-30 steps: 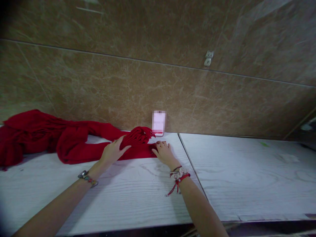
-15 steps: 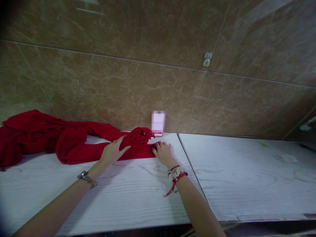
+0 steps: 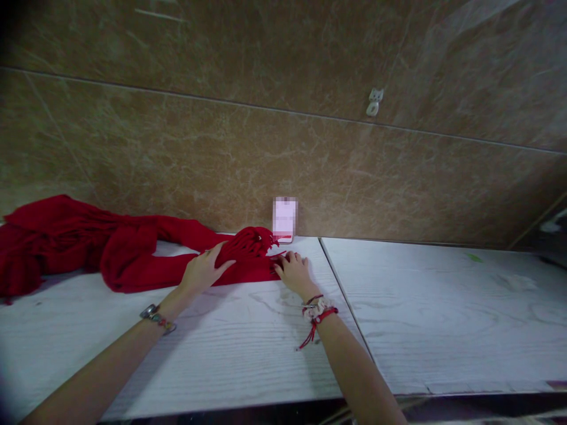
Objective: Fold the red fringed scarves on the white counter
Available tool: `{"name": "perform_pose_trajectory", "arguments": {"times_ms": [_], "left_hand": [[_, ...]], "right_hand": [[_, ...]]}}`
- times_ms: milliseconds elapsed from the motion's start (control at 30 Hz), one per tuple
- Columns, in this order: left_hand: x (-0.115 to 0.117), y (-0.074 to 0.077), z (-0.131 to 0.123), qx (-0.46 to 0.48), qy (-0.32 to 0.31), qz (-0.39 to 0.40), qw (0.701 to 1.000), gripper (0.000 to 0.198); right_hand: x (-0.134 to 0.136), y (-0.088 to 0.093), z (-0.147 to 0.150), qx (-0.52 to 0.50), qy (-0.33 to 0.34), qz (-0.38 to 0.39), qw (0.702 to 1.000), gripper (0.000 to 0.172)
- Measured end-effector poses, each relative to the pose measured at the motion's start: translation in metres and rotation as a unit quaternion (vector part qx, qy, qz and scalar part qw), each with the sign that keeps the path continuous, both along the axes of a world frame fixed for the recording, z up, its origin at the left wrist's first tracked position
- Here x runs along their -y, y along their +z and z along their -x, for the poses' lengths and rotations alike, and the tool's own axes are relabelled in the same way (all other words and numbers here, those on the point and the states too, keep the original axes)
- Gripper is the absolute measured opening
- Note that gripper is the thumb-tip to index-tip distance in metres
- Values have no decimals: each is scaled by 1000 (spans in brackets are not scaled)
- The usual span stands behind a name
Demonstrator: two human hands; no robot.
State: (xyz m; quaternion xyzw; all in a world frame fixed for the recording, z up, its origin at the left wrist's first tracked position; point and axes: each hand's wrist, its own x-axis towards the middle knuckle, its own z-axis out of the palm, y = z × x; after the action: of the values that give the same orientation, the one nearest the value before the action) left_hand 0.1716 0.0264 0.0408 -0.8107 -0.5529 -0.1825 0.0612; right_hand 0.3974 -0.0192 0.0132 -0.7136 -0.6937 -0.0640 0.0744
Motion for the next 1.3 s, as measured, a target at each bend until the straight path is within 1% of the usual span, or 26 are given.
{"name": "perform_pose_trajectory", "arguments": {"times_ms": [133,200,233,267,333,433,467,500,533,633,733,800,833,900,967,1100,1300], "left_hand": [[-2,-3,1,6,-3,-8,1000,54],[-3,-4,2,10,-7,-14,1000,54],[-3,-4,2,10,-8,-16,1000,54],[-3,-4,2,9,-8,-16,1000,54],[-2,-3,1,4,-6,-14,1000,54],[-1,-2,1,-1,-3,-10,1000,54],[-1,-1,1,-1,-3,-10,1000,54],[-1,-1,1,2,-4,-12,1000,54],[-1,-1,2,5,-6,-15,1000,53],[-1,-1,2,12,-10,-22,1000,53],[-2,-2,2,9,-8,-21,1000,53],[-2,-3,1,3,-7,-15,1000,52],[-2,-4,1,1,-8,-14,1000,52],[-3,-5,1,-1,-12,-17,1000,51],[-4,-5,1,3,-13,-25,1000,49],[-5,-5,3,21,-22,-37,999,45],[-8,-5,9,84,-43,-59,994,39]], "right_hand": [[-2,-3,-7,-14,-52,-16,998,37],[-2,-2,-10,-27,-77,-32,996,34],[-3,-1,-11,-33,-79,-45,995,32],[-3,1,-11,-37,-68,-58,995,30],[-2,3,-7,-43,-1,-72,996,30],[1,1,1,-37,137,-41,989,37],[2,-1,2,-30,163,-27,986,41],[4,-3,3,-23,174,-16,984,43],[5,-5,2,-17,172,-8,985,44],[8,-7,-2,-4,137,9,990,44],[9,-5,-1,0,115,-5,993,48],[9,-3,5,-1,126,-17,992,52],[9,-2,9,1,144,-16,989,53],[8,-2,14,10,188,-3,982,50],[7,-3,16,24,210,8,977,47],[6,-7,11,44,200,8,979,47],[5,-13,4,61,196,6,979,47]]}}
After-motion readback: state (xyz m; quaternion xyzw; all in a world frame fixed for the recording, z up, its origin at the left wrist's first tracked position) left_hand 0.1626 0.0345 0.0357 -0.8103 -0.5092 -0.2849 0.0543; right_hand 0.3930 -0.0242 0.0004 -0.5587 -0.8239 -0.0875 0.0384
